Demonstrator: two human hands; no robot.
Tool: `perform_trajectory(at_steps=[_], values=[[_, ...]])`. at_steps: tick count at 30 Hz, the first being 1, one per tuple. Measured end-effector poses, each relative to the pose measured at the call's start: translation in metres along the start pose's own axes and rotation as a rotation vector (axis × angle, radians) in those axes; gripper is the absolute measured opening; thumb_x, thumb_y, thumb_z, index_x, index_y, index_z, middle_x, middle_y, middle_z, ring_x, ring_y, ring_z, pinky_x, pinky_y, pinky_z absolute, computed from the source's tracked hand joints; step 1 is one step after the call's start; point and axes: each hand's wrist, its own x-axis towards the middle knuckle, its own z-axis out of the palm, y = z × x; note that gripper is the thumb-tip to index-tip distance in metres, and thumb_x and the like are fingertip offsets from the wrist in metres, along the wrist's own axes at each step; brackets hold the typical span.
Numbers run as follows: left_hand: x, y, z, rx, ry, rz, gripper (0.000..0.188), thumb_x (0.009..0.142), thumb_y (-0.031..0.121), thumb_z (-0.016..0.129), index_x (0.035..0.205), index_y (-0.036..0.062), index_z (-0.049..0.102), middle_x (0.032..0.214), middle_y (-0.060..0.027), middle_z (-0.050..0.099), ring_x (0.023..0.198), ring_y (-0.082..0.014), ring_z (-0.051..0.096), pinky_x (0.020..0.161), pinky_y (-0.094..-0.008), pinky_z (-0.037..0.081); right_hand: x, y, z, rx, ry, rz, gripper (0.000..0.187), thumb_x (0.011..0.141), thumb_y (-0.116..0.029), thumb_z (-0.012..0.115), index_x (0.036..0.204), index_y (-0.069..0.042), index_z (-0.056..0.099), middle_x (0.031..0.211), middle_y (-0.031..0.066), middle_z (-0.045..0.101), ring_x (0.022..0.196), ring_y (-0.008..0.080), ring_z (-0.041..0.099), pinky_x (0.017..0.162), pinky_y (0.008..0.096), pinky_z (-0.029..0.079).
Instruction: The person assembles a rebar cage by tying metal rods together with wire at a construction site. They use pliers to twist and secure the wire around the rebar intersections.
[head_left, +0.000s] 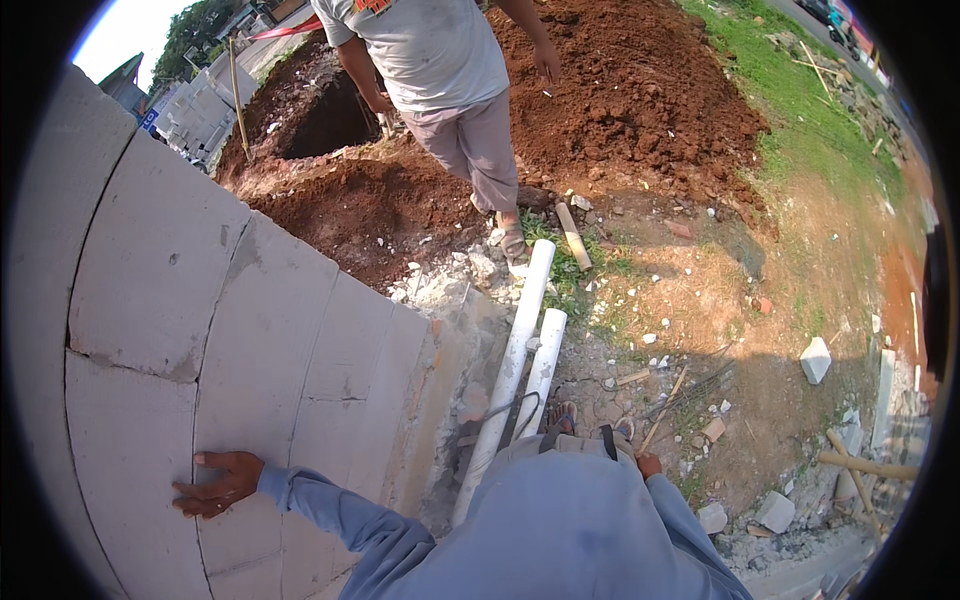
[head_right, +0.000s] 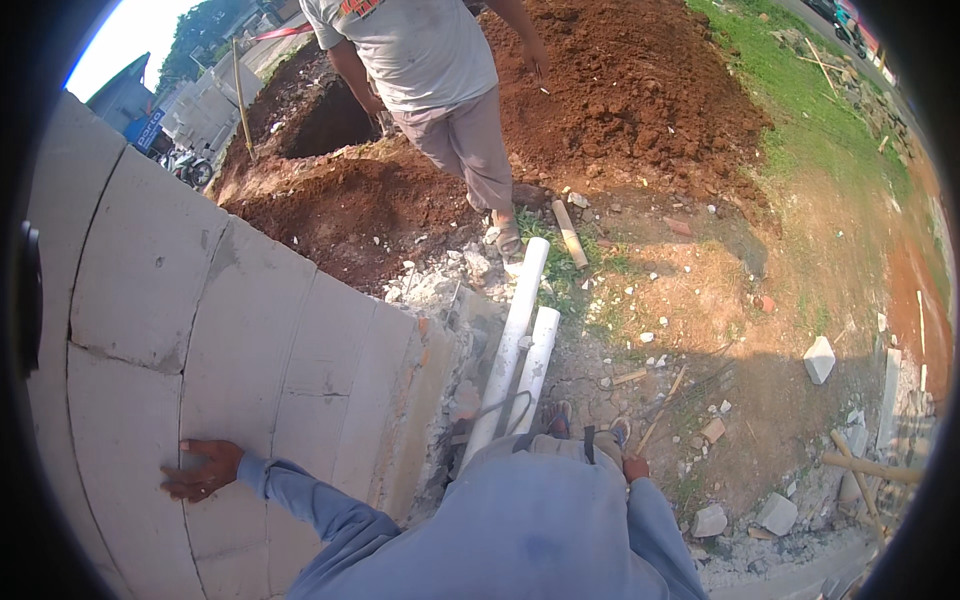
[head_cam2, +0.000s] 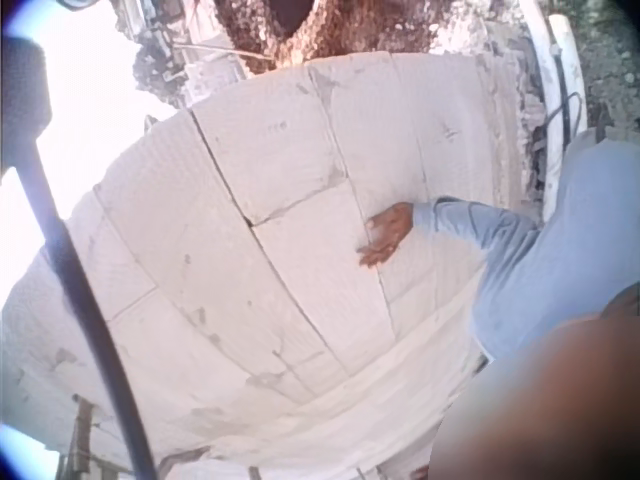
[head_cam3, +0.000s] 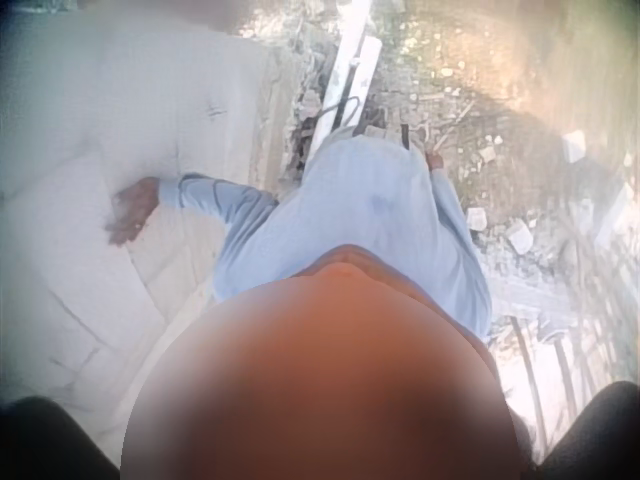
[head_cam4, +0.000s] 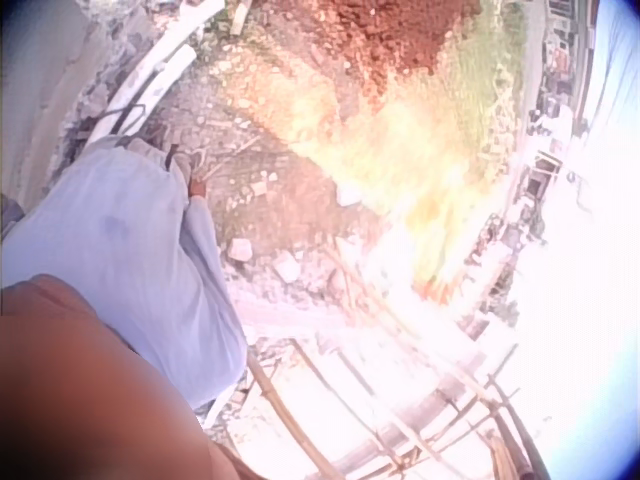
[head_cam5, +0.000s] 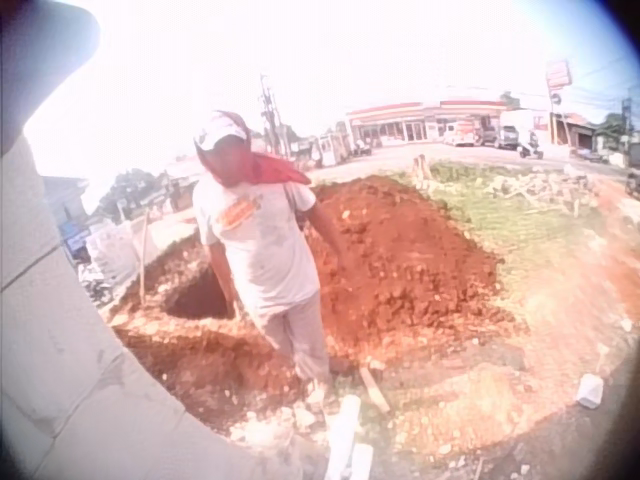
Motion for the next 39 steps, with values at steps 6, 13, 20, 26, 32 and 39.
perform_trajectory(at_steps=[6,13,20,26,32,39], values=[[-0.005,0.001,0.010,-0.029,0.051,0.023,0.059,0.093,0.054,0.052,0.137,0.0153,0.047,0.148,-0.0191,0.035,0.139,-0.0428,0.026,0.108,-0.0664,0.014,0.029,0.037,0.028,-0.225,0.031,-0.142,0.040,0.089,-0.038,0.050,0.096,-0.004,0.069,0.103,0.0241,0.065,0.102,0.0442,0.060,0.092,0.0474,0.047],[-0.003,0.005,0.005,-0.039,0.044,0.036,0.059,0.095,0.051,0.051,0.138,0.0098,0.047,0.149,-0.0200,0.033,0.142,-0.0392,0.021,0.111,-0.0635,0.010,0.005,0.000,0.004,-0.544,0.012,-0.301,0.030,0.089,-0.026,0.048,0.100,-0.009,0.071,0.103,0.0156,0.069,0.098,0.0328,0.065,0.085,0.0459,0.050],[-0.006,0.002,0.006,-0.059,0.041,0.004,0.062,0.093,0.052,0.051,0.138,0.0107,0.045,0.148,-0.0225,0.033,0.141,-0.0443,0.022,0.110,-0.0652,0.013,0.010,0.015,0.010,0.120,0.059,0.241,0.054,0.086,-0.050,0.054,0.111,-0.004,0.066,0.116,0.0278,0.061,0.113,0.0440,0.056,0.096,0.0464,0.045],[-0.001,0.003,0.004,-0.046,0.048,0.037,0.062,0.094,0.051,0.051,0.138,0.0079,0.044,0.148,-0.0262,0.031,0.142,-0.0443,0.020,0.110,-0.0656,0.012,-0.027,-0.028,-0.015,0.054,0.020,0.144,0.048,0.086,-0.046,0.054,0.108,-0.006,0.068,0.110,0.0262,0.064,0.106,0.0448,0.059,0.092,0.0478,0.046],[-0.002,0.004,0.004,-0.045,0.045,0.046,0.061,0.094,0.049,0.051,0.138,0.0066,0.044,0.148,-0.0261,0.031,0.142,-0.0443,0.020,0.110,-0.0651,0.011,-0.012,0.002,0.003,-0.087,0.061,-0.062,0.041,0.089,-0.040,0.051,0.102,-0.006,0.069,0.106,0.0261,0.064,0.102,0.0445,0.059,0.089,0.0487,0.047],[-0.012,0.017,0.006,-0.083,0.040,0.028,0.062,0.093,0.046,0.053,0.138,0.0049,0.042,0.150,-0.0260,0.028,0.144,-0.0429,0.016,0.112,-0.0635,0.008,-0.001,0.024,0.017,0.050,0.083,-0.014,0.037,0.086,-0.035,0.053,0.103,-0.006,0.069,0.105,0.0245,0.065,0.102,0.0420,0.060,0.090,0.0444,0.048]])
